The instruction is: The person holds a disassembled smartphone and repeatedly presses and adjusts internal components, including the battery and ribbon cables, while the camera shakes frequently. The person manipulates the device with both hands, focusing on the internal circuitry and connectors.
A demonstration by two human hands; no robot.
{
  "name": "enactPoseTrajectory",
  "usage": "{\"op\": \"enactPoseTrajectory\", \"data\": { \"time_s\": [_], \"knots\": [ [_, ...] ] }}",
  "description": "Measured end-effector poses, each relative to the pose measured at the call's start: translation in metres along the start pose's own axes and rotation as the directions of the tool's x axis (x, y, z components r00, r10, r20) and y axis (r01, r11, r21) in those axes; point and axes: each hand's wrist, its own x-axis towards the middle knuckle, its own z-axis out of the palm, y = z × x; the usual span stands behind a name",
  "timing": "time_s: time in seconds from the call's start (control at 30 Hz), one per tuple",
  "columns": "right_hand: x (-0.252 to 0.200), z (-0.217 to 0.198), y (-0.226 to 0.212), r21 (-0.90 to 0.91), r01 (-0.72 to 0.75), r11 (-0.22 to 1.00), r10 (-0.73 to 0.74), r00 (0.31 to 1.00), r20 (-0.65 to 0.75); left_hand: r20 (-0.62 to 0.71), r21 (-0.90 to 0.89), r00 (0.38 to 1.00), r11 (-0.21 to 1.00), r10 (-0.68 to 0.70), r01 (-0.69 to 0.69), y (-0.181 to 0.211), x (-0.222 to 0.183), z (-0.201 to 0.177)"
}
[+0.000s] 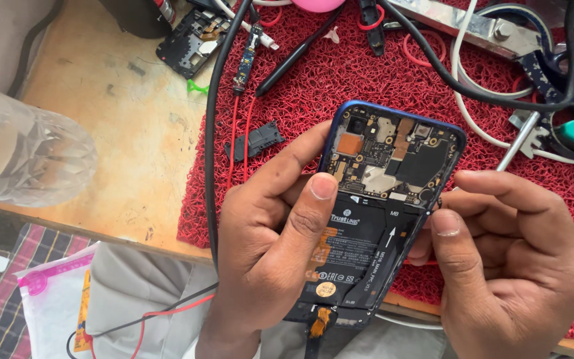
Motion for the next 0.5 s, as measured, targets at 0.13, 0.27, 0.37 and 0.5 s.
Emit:
{"op": "enactPoseTrajectory", "data": {
  "time_s": [0.13,0.27,0.37,0.5],
  "knots": [
    [-0.0003,0.0,0.0,-0.002,-0.001,1.0,0.001,1.0,0.007,0.013,-0.002,1.0,1.0,0.001,-0.001,-0.0027,-0.0015,-0.0021],
    [0.0004,0.0023,-0.0028,-0.046,0.024,0.999,-0.023,1.0,0.011,0.021,-0.009,1.0,1.0,-0.014,0.014,-0.0003,0.0003,-0.0018],
    [-0.0015,0.0037,-0.0032,-0.105,0.048,0.993,-0.049,0.999,-0.006,0.011,0.01,1.0,1.0,-0.012,0.012,0.0014,0.0016,0.0004],
    [-0.0071,0.0062,-0.0012,-0.067,0.065,0.996,-0.062,0.997,0.041,-0.02,0.17,1.0,0.985,0.02,-0.016,0.005,0.0011,0.0021]
  ]
}}
